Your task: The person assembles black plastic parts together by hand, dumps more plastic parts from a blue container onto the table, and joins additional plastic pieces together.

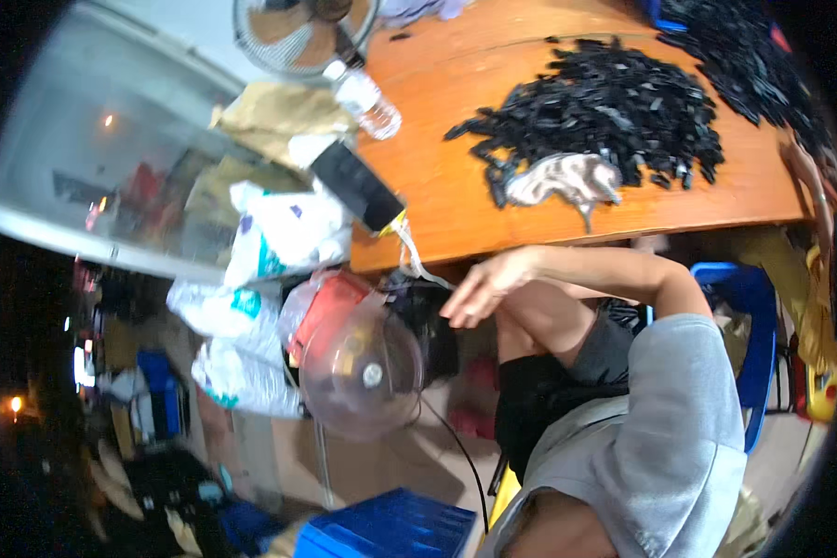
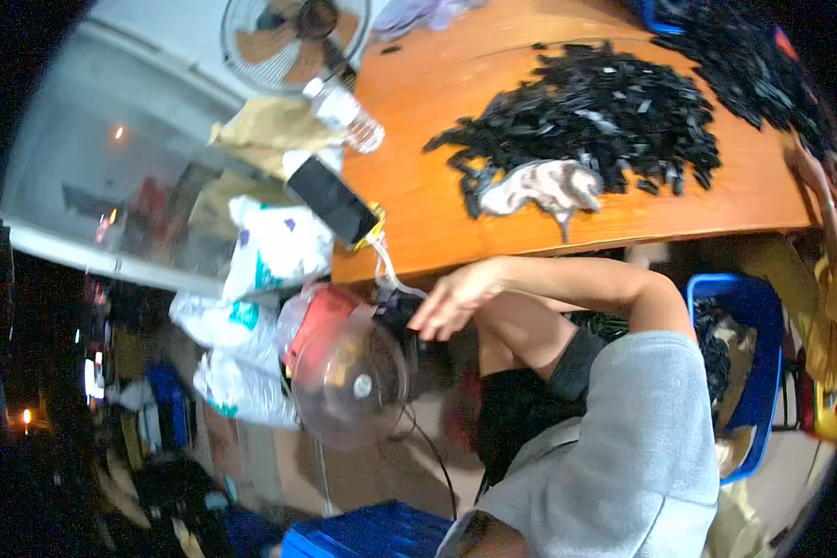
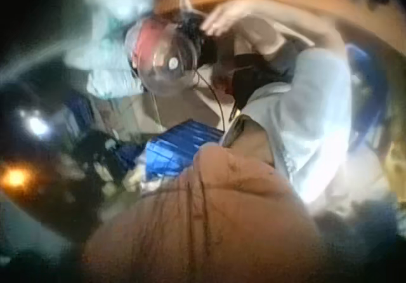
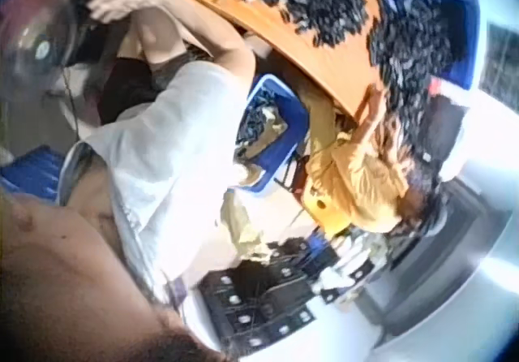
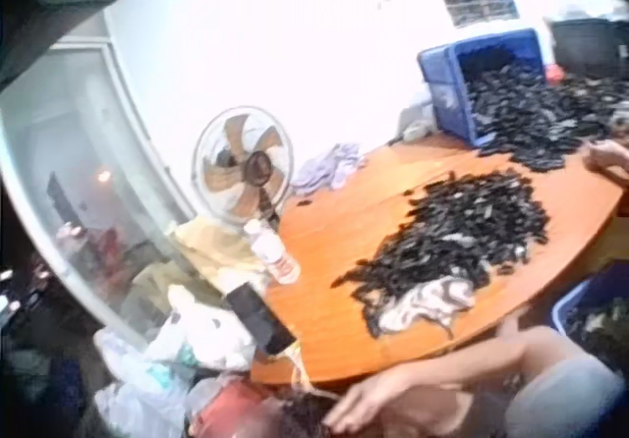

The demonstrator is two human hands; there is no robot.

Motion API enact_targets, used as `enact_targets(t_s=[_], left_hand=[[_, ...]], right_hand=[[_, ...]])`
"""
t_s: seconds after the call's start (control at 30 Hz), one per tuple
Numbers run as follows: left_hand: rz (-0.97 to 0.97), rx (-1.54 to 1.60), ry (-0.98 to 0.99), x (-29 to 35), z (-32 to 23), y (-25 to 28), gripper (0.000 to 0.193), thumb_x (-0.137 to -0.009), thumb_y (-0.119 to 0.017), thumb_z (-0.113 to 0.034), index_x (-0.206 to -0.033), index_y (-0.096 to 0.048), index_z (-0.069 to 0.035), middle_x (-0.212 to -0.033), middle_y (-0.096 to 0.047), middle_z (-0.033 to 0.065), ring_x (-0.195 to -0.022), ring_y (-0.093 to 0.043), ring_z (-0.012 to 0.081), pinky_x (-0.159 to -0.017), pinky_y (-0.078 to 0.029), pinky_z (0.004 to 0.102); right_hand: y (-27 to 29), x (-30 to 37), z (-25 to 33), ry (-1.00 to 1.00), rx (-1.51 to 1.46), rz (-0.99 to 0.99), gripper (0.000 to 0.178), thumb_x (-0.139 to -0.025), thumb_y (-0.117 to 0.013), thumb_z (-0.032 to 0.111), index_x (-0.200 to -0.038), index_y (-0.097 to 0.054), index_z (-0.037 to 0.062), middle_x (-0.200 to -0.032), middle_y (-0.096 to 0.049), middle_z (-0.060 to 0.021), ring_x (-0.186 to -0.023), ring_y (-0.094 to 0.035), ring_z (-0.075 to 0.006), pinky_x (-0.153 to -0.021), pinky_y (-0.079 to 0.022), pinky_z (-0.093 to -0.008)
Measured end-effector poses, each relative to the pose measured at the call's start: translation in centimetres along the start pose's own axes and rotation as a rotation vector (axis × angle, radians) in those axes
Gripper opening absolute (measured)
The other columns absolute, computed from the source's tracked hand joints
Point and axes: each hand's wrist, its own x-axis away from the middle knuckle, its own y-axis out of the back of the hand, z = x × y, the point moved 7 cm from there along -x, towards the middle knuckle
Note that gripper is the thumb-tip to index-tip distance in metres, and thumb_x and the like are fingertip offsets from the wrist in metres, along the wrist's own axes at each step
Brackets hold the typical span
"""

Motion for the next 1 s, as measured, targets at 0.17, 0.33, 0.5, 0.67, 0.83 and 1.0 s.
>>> enact_targets(t_s=[0.17, 0.33, 0.5, 0.67, 0.83, 1.0], left_hand=[[-0.068, 0.161, -0.011, 0.1, 2.3, -10.1, 0.047, -0.088, -0.061, -0.025, -0.127, -0.049, -0.001, -0.121, -0.053, 0.0165, -0.107, -0.053, 0.0257, -0.094, -0.042, 0.0393], [-0.116, 0.207, 0.018, 1.5, 4.3, -15.9, 0.044, -0.088, -0.062, -0.022, -0.125, -0.05, -0.001, -0.117, -0.056, 0.0158, -0.105, -0.054, 0.025, -0.093, -0.043, 0.0383], [-0.171, 0.223, 0.021, 1.4, 5.3, -20.3, 0.04, -0.089, -0.062, -0.018, -0.123, -0.051, -0.001, -0.114, -0.058, 0.0151, -0.102, -0.055, 0.0244, -0.092, -0.043, 0.0373], [-0.219, 0.247, 0.022, 0.5, 3.8, -25.5, 0.037, -0.089, -0.062, -0.015, -0.121, -0.053, 0.0, -0.111, -0.06, 0.0144, -0.1, -0.056, 0.0237, -0.091, -0.043, 0.0363], [-0.203, 0.248, 0.049, 1.9, 0.4, -30.7, 0.034, -0.089, -0.063, -0.012, -0.119, -0.054, 0.0, -0.108, -0.063, 0.0137, -0.098, -0.057, 0.0231, -0.09, -0.044, 0.0352], [-0.105, 0.131, 0.072, 5.7, -1.3, -29.6, 0.031, -0.089, -0.063, -0.009, -0.117, -0.055, 0.001, -0.104, -0.065, 0.013, -0.096, -0.059, 0.0224, -0.089, -0.044, 0.0342]], right_hand=[[3.2, 9.5, -3.8, 0.029, -0.218, -0.302, 0.05, -0.094, -0.058, 0.03, -0.137, -0.046, 0.0076, -0.134, -0.053, -0.013, -0.115, -0.058, -0.0229, -0.1, -0.043, -0.0352], [1.8, 9.4, -3.2, 0.133, -0.238, -0.295, 0.053, -0.094, -0.058, 0.03, -0.139, -0.043, 0.008, -0.132, -0.055, -0.0109, -0.115, -0.057, -0.021, -0.098, -0.044, -0.0333], [1.6, 9.9, -4.2, 0.204, -0.191, -0.431, 0.048, -0.093, -0.06, 0.021, -0.136, -0.047, 0.0043, -0.129, -0.056, -0.0111, -0.114, -0.056, -0.0193, -0.099, -0.043, -0.0302], [0.8, 14.9, -4.3, 0.367, -0.235, -0.658, 0.046, -0.093, -0.059, 0.018, -0.134, -0.049, 0.0014, -0.129, -0.057, -0.0117, -0.115, -0.056, -0.0193, -0.1, -0.042, -0.0307], [-1.4, 22.7, -6.4, 0.483, -0.248, -0.853, 0.043, -0.097, -0.052, 0.016, -0.136, -0.045, -0.0021, -0.128, -0.056, -0.0166, -0.116, -0.057, -0.0203, -0.101, -0.043, -0.0312], [-2.4, 28.2, -4.8, 0.568, -0.24, -1.025, 0.047, -0.094, -0.056, 0.02, -0.132, -0.047, -0.0071, -0.127, -0.055, -0.0229, -0.114, -0.058, -0.0306, -0.098, -0.045, -0.0392]])
